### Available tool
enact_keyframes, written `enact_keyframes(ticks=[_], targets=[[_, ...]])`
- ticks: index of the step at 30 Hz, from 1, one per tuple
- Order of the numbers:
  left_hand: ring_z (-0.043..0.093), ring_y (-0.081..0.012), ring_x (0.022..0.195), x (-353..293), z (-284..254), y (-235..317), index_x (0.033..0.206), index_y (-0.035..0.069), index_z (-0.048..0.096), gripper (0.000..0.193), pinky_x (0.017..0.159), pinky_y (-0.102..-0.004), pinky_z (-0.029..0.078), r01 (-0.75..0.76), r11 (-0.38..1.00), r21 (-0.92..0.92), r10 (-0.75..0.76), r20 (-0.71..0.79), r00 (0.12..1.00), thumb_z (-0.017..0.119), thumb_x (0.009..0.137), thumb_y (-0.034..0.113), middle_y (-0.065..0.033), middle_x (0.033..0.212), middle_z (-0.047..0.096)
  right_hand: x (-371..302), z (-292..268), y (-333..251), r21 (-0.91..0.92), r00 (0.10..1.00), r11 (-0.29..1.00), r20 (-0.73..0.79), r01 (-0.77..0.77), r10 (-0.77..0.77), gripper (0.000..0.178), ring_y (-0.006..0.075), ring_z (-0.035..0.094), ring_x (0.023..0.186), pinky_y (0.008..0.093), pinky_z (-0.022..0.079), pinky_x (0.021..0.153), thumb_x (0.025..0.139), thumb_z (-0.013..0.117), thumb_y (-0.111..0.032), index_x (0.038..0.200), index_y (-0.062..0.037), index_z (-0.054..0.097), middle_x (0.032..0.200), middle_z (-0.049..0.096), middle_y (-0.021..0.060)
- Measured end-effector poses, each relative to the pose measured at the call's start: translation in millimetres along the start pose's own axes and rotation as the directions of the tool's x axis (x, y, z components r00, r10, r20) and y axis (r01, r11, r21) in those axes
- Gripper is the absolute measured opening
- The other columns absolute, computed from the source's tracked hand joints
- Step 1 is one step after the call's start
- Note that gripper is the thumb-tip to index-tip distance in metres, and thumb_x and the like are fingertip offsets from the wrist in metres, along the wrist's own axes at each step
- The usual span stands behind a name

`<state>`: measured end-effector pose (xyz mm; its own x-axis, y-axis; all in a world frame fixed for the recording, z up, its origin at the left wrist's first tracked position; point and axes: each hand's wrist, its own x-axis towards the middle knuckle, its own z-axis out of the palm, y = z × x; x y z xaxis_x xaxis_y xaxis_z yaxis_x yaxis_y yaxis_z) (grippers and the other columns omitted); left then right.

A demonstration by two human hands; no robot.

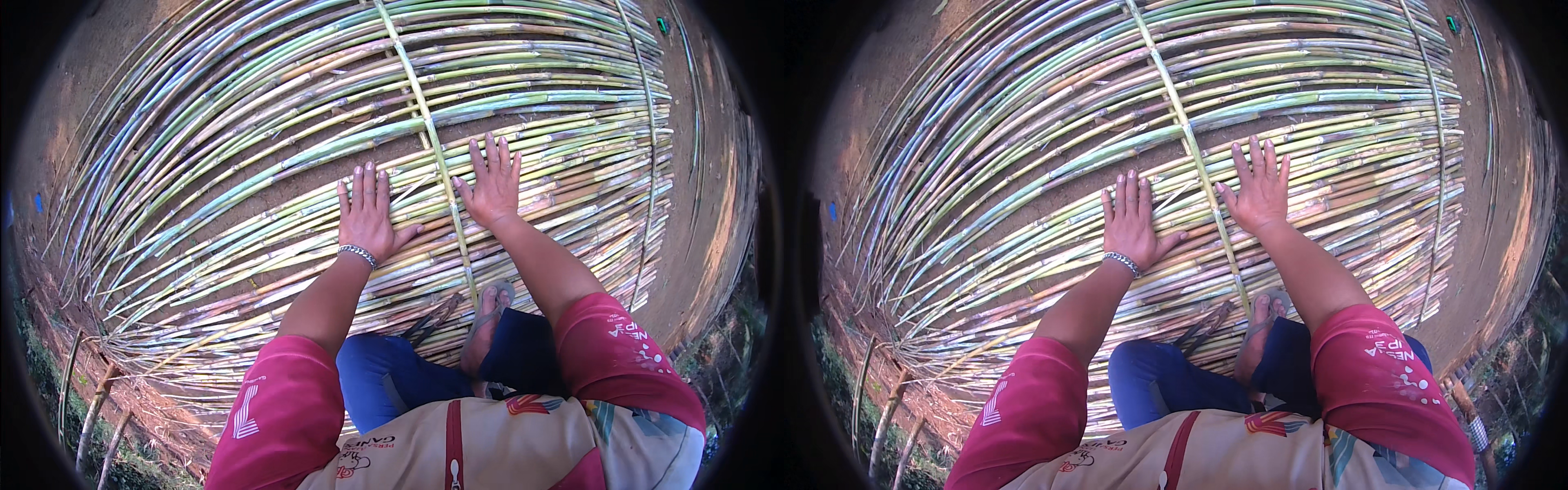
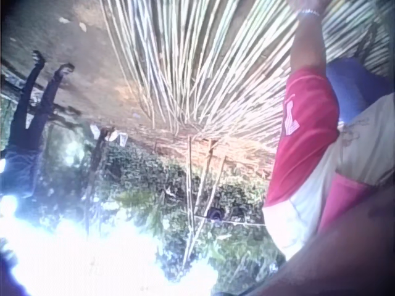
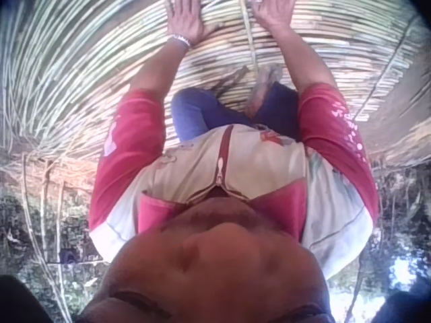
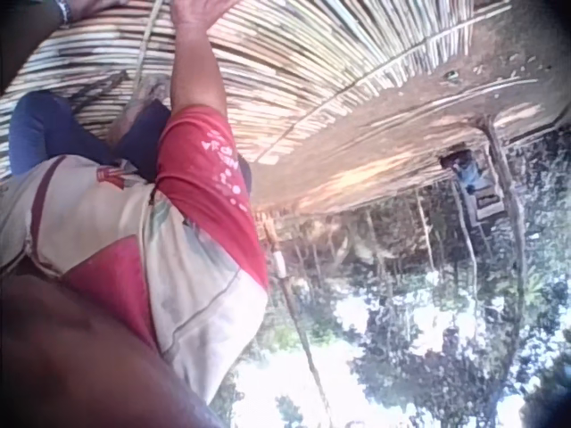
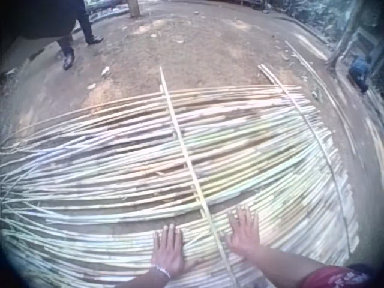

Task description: The person sits on the ground and weaves a long bamboo strip through a pre-laid grid of bamboo poles. They use their hands to pull the strip through the weave and a knife to trim the excess length of the strip.

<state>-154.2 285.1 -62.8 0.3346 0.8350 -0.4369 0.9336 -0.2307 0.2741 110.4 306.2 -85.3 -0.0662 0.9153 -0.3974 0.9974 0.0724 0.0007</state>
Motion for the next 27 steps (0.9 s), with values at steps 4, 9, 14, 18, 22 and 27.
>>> enact_keyframes(ticks=[4,9,14,18,22,27], targets=[[0.005,-0.0405,0.161,-5.3,-1.2,0.4,0.162,-0.007,0.022,0.125,0.128,-0.0603,0.002,0.003,1.0,-0.023,-0.003,0.02,1.0,0.051,0.085,0.087,-0.0265,0.172,0.014,-2.4,-2.1,-2.4,-0.018,0.998,1.0,0.058,-0.024,0.025,0.078,0.0379,0.002,0.162,0.0652,-0.002,0.126,0.106,0.038,-0.061,0.169,-0.0198,0.019,0.175,0.008,0.015],[0.006,-0.0393,0.161,-1.3,-2.4,-1.3,0.162,-0.008,0.021,0.124,0.128,-0.0597,0.001,-0.003,0.999,-0.033,0.003,-0.008,1.0,0.053,0.086,0.084,-0.0264,0.172,0.014,74.8,-27.2,-1.0,0.229,0.853,0.97,-0.519,0.075,0.056,0.076,0.0433,0.006,0.16,0.0718,0.003,0.122,0.108,0.037,-0.058,0.168,-0.017,0.018,0.174,0.009,0.0212],[0.004,-0.0398,0.161,-9.3,1.7,2.3,0.162,-0.008,0.02,0.122,0.129,-0.0578,0.0,-0.009,1.0,-0.018,0.009,0.032,0.999,0.052,0.087,0.083,-0.0258,0.172,0.014,64.1,-3.6,2.7,0.06,0.956,0.998,-0.292,-0.005,0.022,0.08,0.0404,0.007,0.161,0.0667,0.006,0.125,0.105,0.039,-0.063,0.169,-0.0203,0.018,0.174,0.011,0.0192],[0.004,-0.0392,0.161,-2.9,-2.7,0.0,0.163,-0.006,0.019,0.118,0.129,-0.0578,0.001,-0.009,1.0,-0.002,0.009,0.028,1.0,0.048,0.09,0.082,-0.0244,0.172,0.012,67.2,-3.5,1.5,0.062,0.954,0.998,-0.299,-0.014,0.032,0.08,0.0394,0.006,0.161,0.0666,0.006,0.125,0.104,0.042,-0.062,0.169,-0.0212,0.018,0.175,0.008,0.0175],[0.02,-0.0382,0.156,2.0,-2.6,-2.9,0.157,-0.005,0.031,0.103,0.128,-0.0577,0.007,0.013,0.997,-0.072,-0.017,-0.049,0.999,0.054,0.093,0.073,-0.0232,0.164,0.029,63.3,-0.9,0.4,0.067,0.95,0.998,-0.313,0.0,0.022,0.08,0.0405,0.008,0.161,0.0667,0.007,0.125,0.104,0.044,-0.061,0.169,-0.0212,0.019,0.174,0.013,0.0182],[0.008,-0.0385,0.161,6.8,7.3,17.9,0.163,-0.003,0.02,0.106,0.128,-0.0603,0.001,0.105,0.994,0.009,-0.104,-0.084,0.991,0.041,0.097,0.077,-0.0251,0.171,0.018,62.1,-3.7,0.2,0.082,0.943,0.997,-0.332,0.012,0.016,0.081,0.0421,0.012,0.159,0.0659,0.011,0.125,0.102,0.049,-0.06,0.168,-0.0197,0.022,0.172,0.016,0.0195]])
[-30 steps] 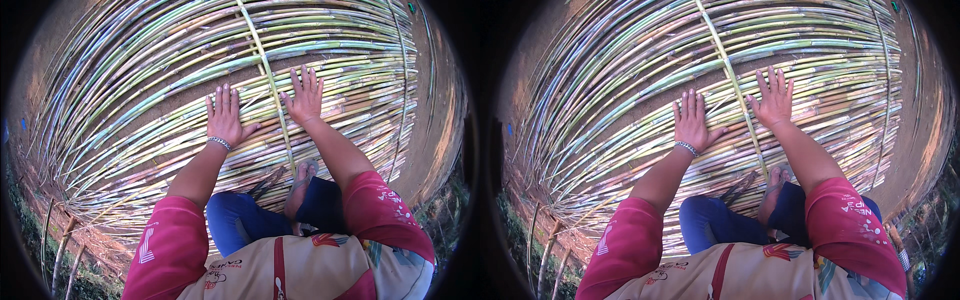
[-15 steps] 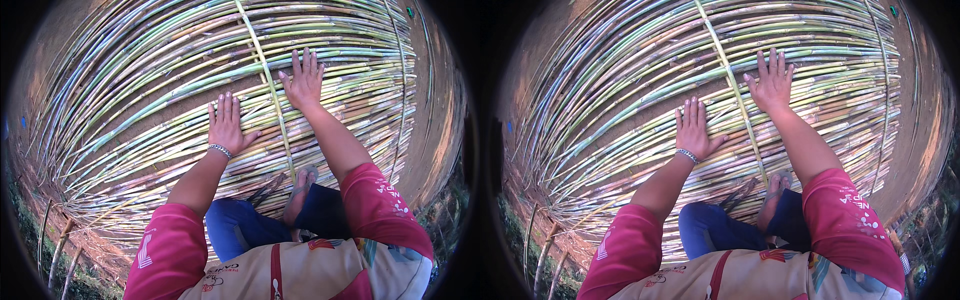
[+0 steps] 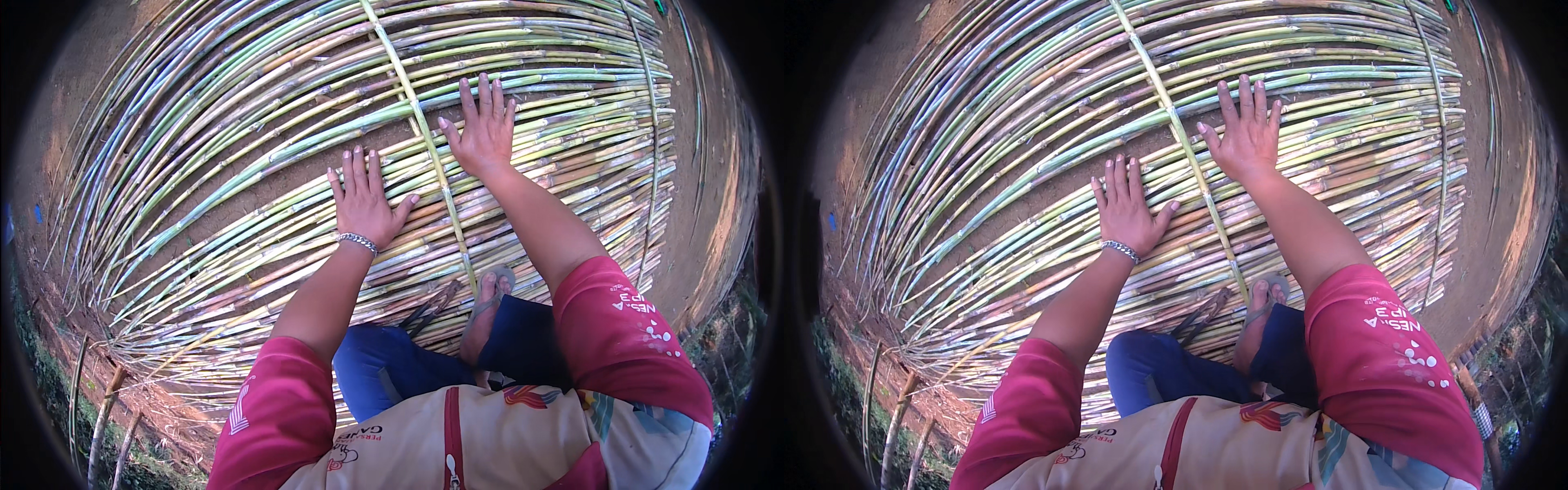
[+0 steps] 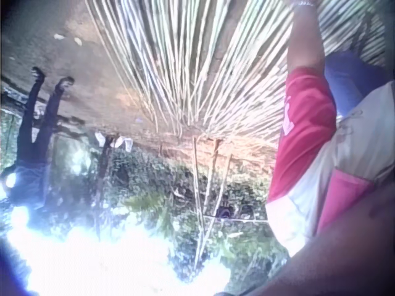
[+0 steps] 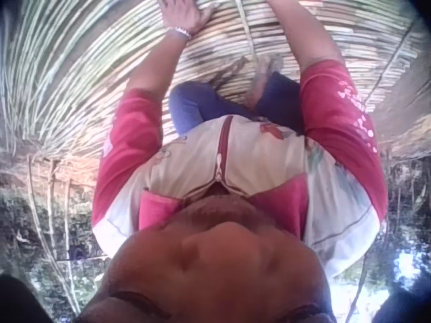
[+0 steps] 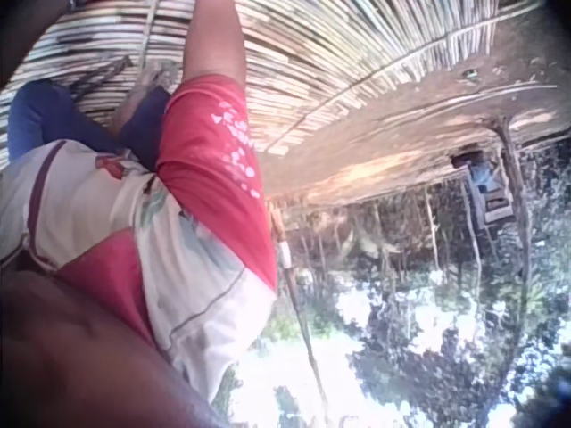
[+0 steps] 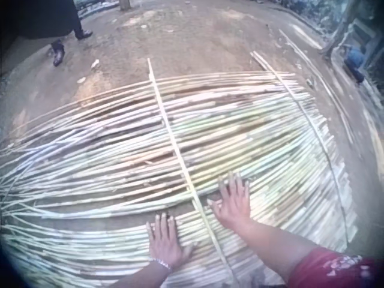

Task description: The person sits on the ground and weaves a long bamboo strip through a pre-laid grid of bamboo poles. They use their hands to pull the strip through the weave and a knife to trim the excess length of the strip.

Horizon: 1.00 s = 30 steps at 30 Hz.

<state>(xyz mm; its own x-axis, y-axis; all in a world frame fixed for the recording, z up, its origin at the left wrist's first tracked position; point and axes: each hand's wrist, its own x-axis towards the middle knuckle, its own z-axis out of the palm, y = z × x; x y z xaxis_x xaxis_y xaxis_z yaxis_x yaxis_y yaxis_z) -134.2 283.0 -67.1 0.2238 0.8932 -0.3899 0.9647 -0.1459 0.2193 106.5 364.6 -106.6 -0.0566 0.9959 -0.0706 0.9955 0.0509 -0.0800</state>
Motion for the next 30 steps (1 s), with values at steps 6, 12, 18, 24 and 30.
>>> enact_keyframes(ticks=[6,12,18,24,30], targets=[[0.006,-0.0408,0.161,3.0,-3.2,4.5,0.163,-0.004,0.019,0.107,0.127,-0.062,0.001,-0.014,1.0,-0.004,0.014,0.03,0.999,0.044,0.097,0.075,-0.0281,0.17,0.017,-1.3,-0.1,6.1,0.025,1.0,1.0,-0.008,-0.007,0.007,0.077,0.0425,0.011,0.159,0.0649,0.01,0.125,0.104,0.044,-0.06,0.168,-0.0209,0.024,0.172,0.017,0.0211],[0.004,-0.0415,0.161,3.5,-3.9,3.7,0.163,-0.007,0.018,0.107,0.127,-0.0626,0.0,-0.023,1.0,0.019,0.022,0.069,0.997,0.043,0.097,0.074,-0.0284,0.17,0.016,-36.5,-8.7,5.6,-0.019,0.992,1.0,0.128,-0.002,0.005,0.072,0.0425,0.013,0.159,0.0636,0.006,0.126,0.105,0.044,-0.057,0.167,-0.0225,0.027,0.171,0.02,0.0213],[0.005,-0.0421,0.161,3.0,-1.9,0.6,0.163,-0.007,0.017,0.107,0.127,-0.0628,0.002,-0.03,0.999,0.029,0.029,0.049,0.998,0.041,0.098,0.075,-0.0286,0.17,0.016,-34.1,-3.3,10.5,0.043,0.991,0.999,0.136,0.003,-0.008,0.076,0.0408,0.014,0.159,0.0623,0.006,0.126,0.106,0.043,-0.057,0.168,-0.0176,0.023,0.172,0.014,0.021],[0.007,-0.0428,0.16,4.1,-0.4,-1.5,0.162,-0.007,0.02,0.107,0.126,-0.0633,0.002,-0.048,0.999,0.02,0.048,-0.001,0.999,0.043,0.097,0.075,-0.0293,0.169,0.019,-99.4,-76.5,-34.1,0.427,0.922,0.821,-0.11,0.38,-0.37,0.07,0.0361,0.047,0.134,0.0539,0.035,0.115,0.094,0.069,-0.037,0.155,-0.0136,0.044,0.149,0.045,0.0152],[0.009,-0.0427,0.16,4.1,4.3,-1.3,0.163,-0.006,0.018,0.109,0.126,-0.0636,0.007,-0.05,0.997,0.053,0.051,-0.017,0.999,0.04,0.097,0.077,-0.029,0.17,0.019,-240.6,-101.9,-71.0,0.305,0.062,0.952,0.95,0.03,-0.306,0.045,0.034,0.069,0.111,0.0454,0.053,0.098,0.096,0.066,-0.039,0.124,-0.0045,0.066,0.119,0.071,0.0186]])
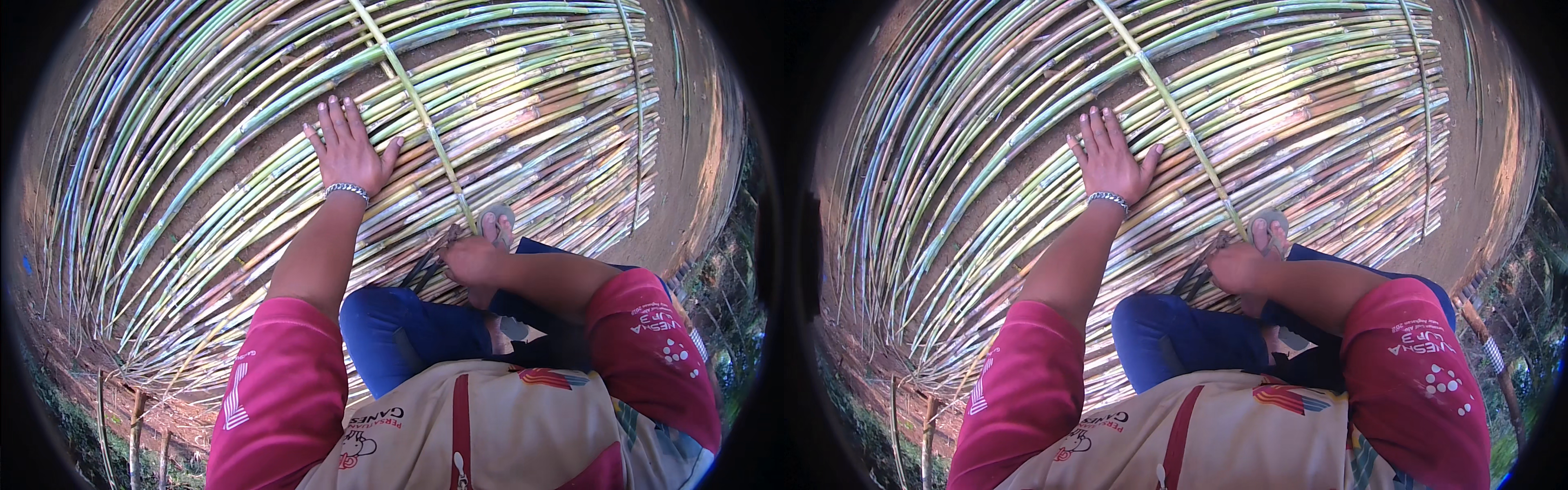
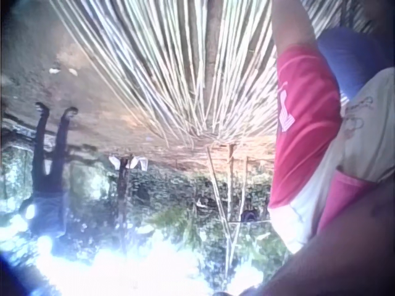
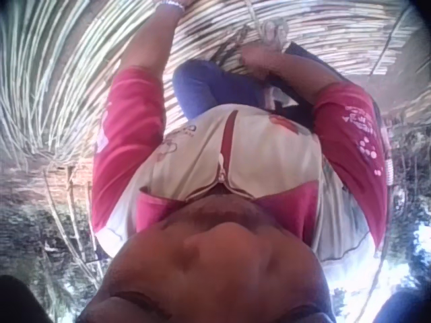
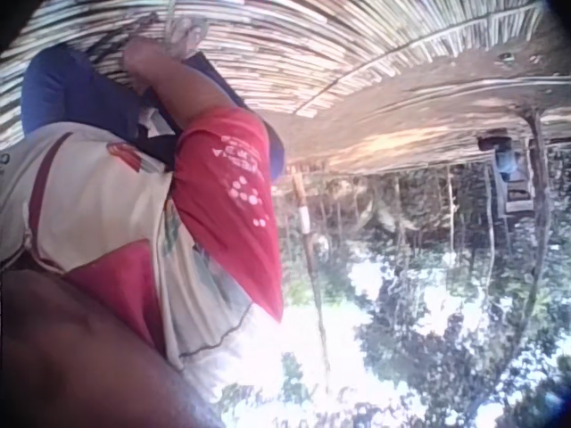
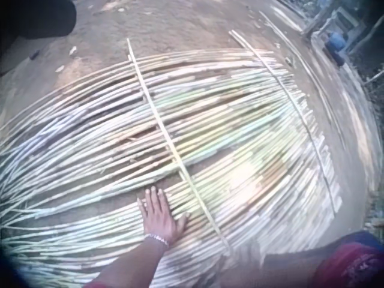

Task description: The person sits on the ground and weaves a long bamboo strip through a pre-laid grid of bamboo poles. They use their hands to pull the strip through the weave and a knife to trim the excess length of the strip.

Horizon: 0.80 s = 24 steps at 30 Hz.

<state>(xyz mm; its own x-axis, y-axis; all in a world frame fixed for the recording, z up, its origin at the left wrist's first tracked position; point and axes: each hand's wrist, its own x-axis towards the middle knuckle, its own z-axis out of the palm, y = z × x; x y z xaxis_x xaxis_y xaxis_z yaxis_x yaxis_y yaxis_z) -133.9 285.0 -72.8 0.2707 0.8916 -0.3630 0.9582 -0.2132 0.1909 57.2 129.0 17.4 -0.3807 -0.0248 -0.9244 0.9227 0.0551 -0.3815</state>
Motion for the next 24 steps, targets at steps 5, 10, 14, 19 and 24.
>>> enact_keyframes(ticks=[5,10,14,19,24], targets=[[0.007,-0.0416,0.161,0.1,0.1,1.1,0.164,-0.006,0.016,0.109,0.127,-0.0616,0.005,0.004,1.0,0.015,-0.005,0.036,0.999,0.039,0.097,0.077,-0.0284,0.17,0.017,26.8,84.3,-22.9,0.632,0.862,0.661,0.021,-0.405,0.507,0.078,0.0444,0.069,0.111,0.0495,0.054,0.097,0.094,0.07,-0.049,0.135,0.0126,0.046,0.121,0.068,0.0325],[0.007,-0.0414,0.161,-0.5,1.9,1.9,0.163,-0.007,0.015,0.109,0.128,-0.0608,0.003,0.003,0.999,0.038,-0.004,0.023,1.0,0.039,0.097,0.077,-0.0279,0.17,0.016,66.3,103.9,-55.2,0.925,0.698,0.302,-0.06,-0.229,0.713,0.097,0.048,0.068,0.111,0.0486,0.053,0.099,0.087,0.076,-0.046,0.14,0.0175,0.027,0.114,0.068,0.0375],[0.008,-0.0406,0.161,0.1,5.5,1.3,0.163,-0.008,0.015,0.109,0.127,-0.0608,0.003,-0.003,0.999,0.044,0.003,-0.006,1.0,0.04,0.097,0.076,-0.0278,0.17,0.017,76.5,99.0,-62.8,0.96,0.597,0.144,0.03,-0.241,0.802,0.103,0.047,0.068,0.112,0.0461,0.054,0.1,0.082,0.082,-0.042,0.142,0.0177,0.023,0.118,0.067,0.0363],[0.009,-0.042,0.16,1.2,-1.4,6.3,0.163,-0.008,0.015,0.109,0.127,-0.0612,0.005,0.0,0.997,0.08,-0.002,0.021,1.0,0.04,0.097,0.076,-0.0282,0.17,0.017,79.8,108.0,-67.4,0.977,0.584,0.143,-0.022,-0.161,0.811,0.091,0.0482,0.067,0.111,0.0487,0.054,0.099,0.082,0.081,-0.035,0.139,0.0132,0.029,0.116,0.067,0.0368],[0.008,-0.0419,0.16,-1.4,2.3,-2.2,0.162,-0.009,0.017,0.109,0.127,-0.061,0.004,0.002,0.999,0.036,-0.002,0.004,1.0,0.041,0.097,0.075,-0.0283,0.17,0.017,11.2,73.9,-78.6,0.915,0.705,0.402,-0.285,-0.001,0.649,0.071,0.0472,0.068,0.105,0.0523,0.053,0.095,0.084,0.075,-0.024,0.138,0.0026,0.036,0.118,0.066,0.0294]])
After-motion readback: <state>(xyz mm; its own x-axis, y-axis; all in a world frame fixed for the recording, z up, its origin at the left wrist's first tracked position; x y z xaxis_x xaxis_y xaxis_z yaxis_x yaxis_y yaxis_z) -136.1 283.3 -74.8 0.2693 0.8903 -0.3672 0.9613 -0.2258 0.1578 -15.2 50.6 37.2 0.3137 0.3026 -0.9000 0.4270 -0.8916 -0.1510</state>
